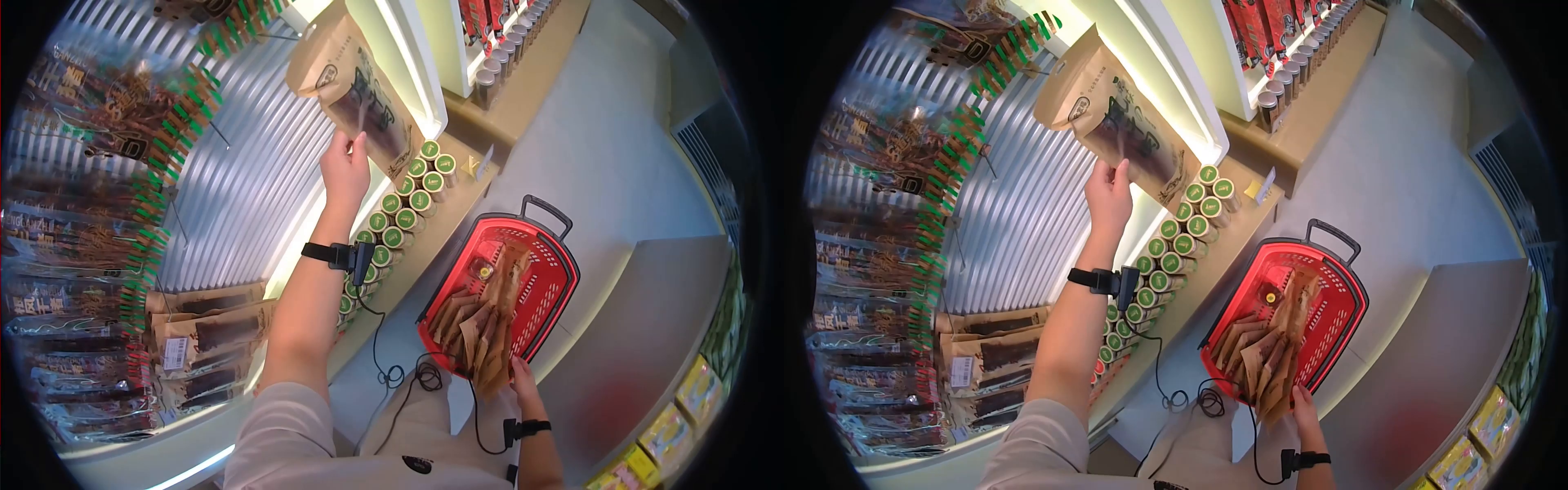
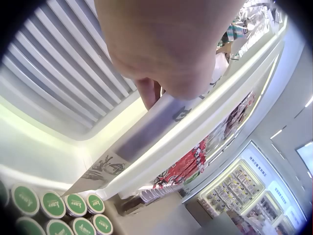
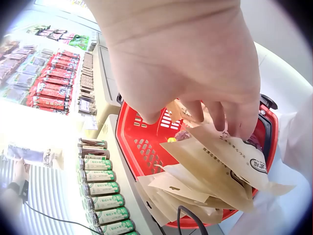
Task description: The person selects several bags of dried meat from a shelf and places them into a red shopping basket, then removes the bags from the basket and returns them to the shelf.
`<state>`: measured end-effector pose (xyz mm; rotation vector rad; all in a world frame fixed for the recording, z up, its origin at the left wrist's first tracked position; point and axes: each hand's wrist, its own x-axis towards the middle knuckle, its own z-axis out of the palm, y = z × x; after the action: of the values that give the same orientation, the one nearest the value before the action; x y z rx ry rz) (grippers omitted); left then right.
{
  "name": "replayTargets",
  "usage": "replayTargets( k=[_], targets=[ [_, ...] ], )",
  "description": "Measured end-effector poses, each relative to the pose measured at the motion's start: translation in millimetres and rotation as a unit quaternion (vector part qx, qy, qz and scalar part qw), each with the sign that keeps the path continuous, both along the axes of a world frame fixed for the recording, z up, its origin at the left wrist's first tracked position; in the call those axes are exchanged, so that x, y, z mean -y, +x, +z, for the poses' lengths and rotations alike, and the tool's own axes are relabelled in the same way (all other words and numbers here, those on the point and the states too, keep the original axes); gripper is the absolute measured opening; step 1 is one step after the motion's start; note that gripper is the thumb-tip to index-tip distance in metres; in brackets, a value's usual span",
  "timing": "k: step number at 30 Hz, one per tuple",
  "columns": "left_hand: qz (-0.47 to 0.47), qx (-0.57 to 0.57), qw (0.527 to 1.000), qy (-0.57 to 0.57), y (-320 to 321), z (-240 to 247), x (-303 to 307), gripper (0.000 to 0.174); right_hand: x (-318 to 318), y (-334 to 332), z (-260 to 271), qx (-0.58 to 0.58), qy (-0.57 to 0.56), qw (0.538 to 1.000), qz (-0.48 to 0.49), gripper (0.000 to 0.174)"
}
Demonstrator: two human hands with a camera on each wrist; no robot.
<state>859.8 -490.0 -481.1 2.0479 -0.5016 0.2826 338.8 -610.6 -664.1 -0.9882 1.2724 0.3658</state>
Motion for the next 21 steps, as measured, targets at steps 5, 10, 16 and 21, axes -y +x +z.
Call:
replayTargets(
  k=[5, 10, 16, 21],
  targets=[
    [-0.059, 0.012, 0.997, 0.052, -85, 17, 11, 0.011, 17, 31, 28, 0.100, -0.313, 0.944, 0.023, 0.048],
    [-0.195, 0.083, 0.968, 0.137, -214, 17, 37, 0.006, 4, 154, 159, 0.327, -0.181, 0.915, -0.150, 0.049],
    [-0.363, 0.023, 0.921, 0.142, -350, 19, 68, 0.013, 29, 113, 150, 0.354, 0.264, 0.827, -0.348, 0.052],
    [-0.450, -0.060, 0.877, 0.156, -397, 2, 74, 0.013, -11, 25, 162, 0.374, 0.278, 0.780, -0.419, 0.054]
  ],
)
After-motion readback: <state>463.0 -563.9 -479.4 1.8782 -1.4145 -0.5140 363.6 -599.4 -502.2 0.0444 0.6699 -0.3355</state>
